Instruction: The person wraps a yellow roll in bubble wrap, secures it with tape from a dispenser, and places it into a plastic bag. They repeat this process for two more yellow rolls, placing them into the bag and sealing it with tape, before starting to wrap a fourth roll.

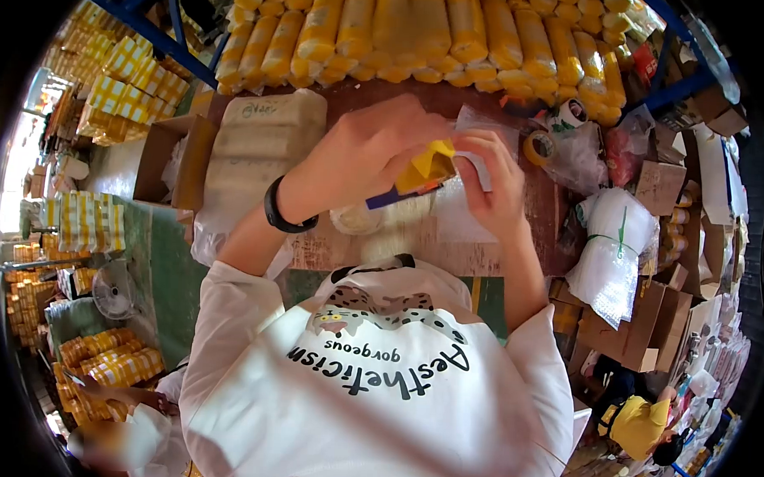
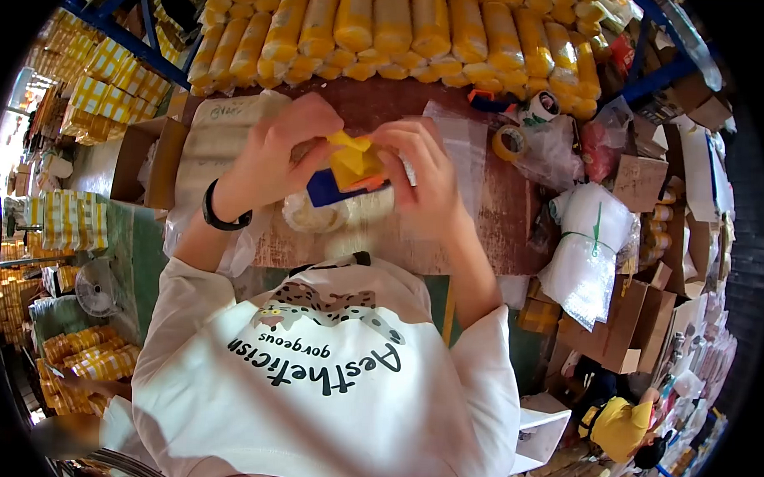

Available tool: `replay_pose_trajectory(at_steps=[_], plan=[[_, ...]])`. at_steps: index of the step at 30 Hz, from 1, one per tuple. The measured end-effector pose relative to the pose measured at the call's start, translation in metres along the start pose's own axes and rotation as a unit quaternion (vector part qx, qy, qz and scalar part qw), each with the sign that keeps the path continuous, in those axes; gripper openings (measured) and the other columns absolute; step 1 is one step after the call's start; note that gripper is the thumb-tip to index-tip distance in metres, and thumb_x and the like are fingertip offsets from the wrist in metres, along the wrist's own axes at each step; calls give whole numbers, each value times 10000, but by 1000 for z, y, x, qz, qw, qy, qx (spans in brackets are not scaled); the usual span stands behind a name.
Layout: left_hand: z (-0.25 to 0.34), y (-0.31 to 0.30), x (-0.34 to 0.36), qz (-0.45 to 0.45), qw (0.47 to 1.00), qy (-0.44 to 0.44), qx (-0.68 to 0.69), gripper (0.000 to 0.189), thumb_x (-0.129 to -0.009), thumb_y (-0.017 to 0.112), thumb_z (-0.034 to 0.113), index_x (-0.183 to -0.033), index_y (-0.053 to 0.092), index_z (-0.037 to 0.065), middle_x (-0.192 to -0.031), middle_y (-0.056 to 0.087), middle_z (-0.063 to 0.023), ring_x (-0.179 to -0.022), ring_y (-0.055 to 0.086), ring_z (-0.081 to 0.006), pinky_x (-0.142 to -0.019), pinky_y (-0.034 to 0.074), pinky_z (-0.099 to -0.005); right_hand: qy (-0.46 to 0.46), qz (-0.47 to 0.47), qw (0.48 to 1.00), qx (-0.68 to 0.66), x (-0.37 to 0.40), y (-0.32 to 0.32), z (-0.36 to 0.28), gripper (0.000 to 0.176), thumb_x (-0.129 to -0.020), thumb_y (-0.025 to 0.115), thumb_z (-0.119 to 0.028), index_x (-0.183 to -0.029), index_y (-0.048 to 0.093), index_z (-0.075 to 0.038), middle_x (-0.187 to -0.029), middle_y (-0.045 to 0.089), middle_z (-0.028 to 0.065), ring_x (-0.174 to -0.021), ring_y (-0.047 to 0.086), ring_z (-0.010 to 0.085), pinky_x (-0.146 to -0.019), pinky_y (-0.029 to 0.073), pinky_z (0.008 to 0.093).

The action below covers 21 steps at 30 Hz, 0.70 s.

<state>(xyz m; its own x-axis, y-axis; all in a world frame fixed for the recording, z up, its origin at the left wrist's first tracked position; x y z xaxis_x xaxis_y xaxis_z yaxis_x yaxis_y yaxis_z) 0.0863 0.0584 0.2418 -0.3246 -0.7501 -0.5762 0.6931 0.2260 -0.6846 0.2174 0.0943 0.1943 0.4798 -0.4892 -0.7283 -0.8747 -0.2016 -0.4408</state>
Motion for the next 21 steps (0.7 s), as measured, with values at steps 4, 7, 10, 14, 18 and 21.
replay_pose_trajectory(at_steps=[4, 7, 10, 14, 18, 21], plan=[[2, -5, -6, 31, 998, 47, 13, 240, -721, 629, -109, -933, 580, -8, -926, 595, -126, -745, 610, -251, -590, 501, -277, 111, 6, 967, -228, 23, -3, 35, 427, -885, 504, 50, -1291, 384, -7, -1070, 614, 107, -957, 605, 199, -849, 487, 313], [1, -6, -7, 30, 999, 15, 37, 255, -731, 644, -108, -956, 581, -7, -950, 597, -125, -771, 625, -227, -609, 530, -254, 160, 99, 907, -377, 47, -19, 78, 443, -889, 489, 52, -1309, 374, -32, -1150, 568, 112, -974, 592, 201, -839, 494, 318], [-2, -8, -4, 57, 997, 8, 59, 259, -741, 651, -101, -974, 581, -11, -982, 594, -121, -795, 637, -205, -646, 557, -249, 292, 134, 892, -318, 95, -25, 133, 555, -834, 520, 97, -1338, 357, -69, -1234, 503, 92, -1019, 564, 202, -828, 496, 318], [4, -13, -4, 53, 997, -45, 44, 269, -745, 659, -97, -990, 574, -26, -986, 587, -125, -838, 642, -194, -659, 571, -264, 373, -26, 910, -177, 153, 24, 152, 699, -737, 615, 89, -1356, 354, -104, -1263, 455, 74, -1105, 503, 217, -852, 479, 324], [12, -25, -4, 90, 994, -67, 12, 401, -728, 683, -108, -1076, 503, -18, -1050, 544, -129, -899, 630, -202, -655, 580, -267, 283, -4, 955, -84, 176, 79, 118, 799, -682, 699, 23, -1372, 334, -144, -1284, 418, 115, -1173, 430, 278, -903, 445, 382], [21, -38, -8, 176, 984, -19, 26, 464, -739, 658, -80, -1135, 427, -9, -1113, 593, -112, -866, 661, -206, -638, 584, -277, 149, 67, 982, 92, 145, 81, 62, 702, -670, 737, -29, -1298, 438, -126, -1263, 413, 158, -1144, 432, 337, -892, 437, 414]])
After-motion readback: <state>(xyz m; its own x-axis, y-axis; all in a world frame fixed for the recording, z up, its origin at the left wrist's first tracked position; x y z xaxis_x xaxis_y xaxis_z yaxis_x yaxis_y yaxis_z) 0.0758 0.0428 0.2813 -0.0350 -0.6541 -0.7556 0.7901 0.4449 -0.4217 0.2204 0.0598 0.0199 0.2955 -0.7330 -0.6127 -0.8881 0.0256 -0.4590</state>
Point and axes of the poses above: each hand's wrist, its own x-axis away from the middle knuckle, its own y-axis out of the palm, z = x × y, the point moved 8 cm from there along -x, towards the middle knuckle
